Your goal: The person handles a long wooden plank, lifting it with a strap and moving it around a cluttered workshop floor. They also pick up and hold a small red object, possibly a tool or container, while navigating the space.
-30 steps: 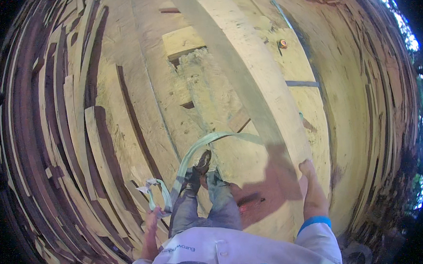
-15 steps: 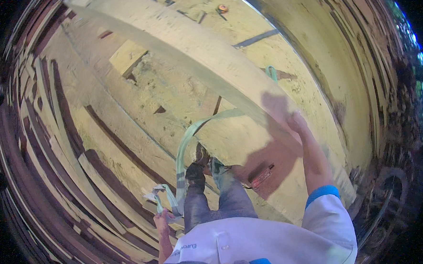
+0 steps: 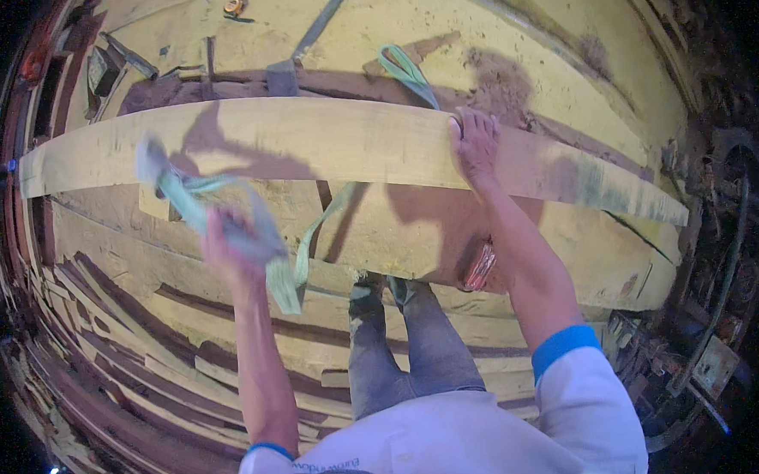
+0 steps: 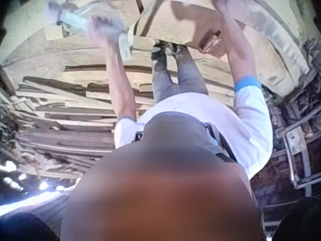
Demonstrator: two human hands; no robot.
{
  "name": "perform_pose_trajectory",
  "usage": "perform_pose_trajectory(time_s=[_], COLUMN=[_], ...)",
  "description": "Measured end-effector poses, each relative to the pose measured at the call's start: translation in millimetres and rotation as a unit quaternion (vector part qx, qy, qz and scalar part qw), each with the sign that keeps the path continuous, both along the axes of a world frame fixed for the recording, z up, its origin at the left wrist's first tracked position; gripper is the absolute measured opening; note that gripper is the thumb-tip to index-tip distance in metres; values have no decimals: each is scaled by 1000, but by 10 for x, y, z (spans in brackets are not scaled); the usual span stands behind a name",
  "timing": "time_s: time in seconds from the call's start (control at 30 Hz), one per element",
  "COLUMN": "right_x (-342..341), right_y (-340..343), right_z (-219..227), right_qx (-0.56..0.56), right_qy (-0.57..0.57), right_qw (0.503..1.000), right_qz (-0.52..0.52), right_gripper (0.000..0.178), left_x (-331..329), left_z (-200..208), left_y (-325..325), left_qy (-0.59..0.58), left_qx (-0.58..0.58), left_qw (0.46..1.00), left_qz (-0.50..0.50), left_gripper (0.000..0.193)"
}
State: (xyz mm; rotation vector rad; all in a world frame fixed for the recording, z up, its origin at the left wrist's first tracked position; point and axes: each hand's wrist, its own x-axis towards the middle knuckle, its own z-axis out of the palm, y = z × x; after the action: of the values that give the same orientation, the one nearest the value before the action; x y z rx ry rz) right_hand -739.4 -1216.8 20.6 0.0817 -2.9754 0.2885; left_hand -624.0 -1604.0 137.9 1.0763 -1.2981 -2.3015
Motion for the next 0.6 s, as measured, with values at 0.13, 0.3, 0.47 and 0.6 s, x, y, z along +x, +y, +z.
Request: perform_pose_trajectory(time_s=[0.13, 0.3, 0.47, 0.6], right_x=[16, -62, -85, -123], right_y=[-12, -132, -109, -139], right_z=[67, 225, 302, 353], right_qx=[-18, -24, -30, -35], right_qy=[10, 35, -62, -92], right_qw=[1000, 999, 998, 995], right_qz=[14, 19, -3, -5], right_gripper=[35, 37, 39, 39], left_x=[-1207, -1600, -1622, -1665], left_z=[-522, -821, -822, -799], left_y=[567, 933, 994, 991], left_qy=[-157, -246, -288, -312], left_qx=[-463, -759, -754, -750], left_qw=[867, 582, 557, 543], left_qz=[-97, -157, -194, -215], left_gripper=[33, 33, 37, 37])
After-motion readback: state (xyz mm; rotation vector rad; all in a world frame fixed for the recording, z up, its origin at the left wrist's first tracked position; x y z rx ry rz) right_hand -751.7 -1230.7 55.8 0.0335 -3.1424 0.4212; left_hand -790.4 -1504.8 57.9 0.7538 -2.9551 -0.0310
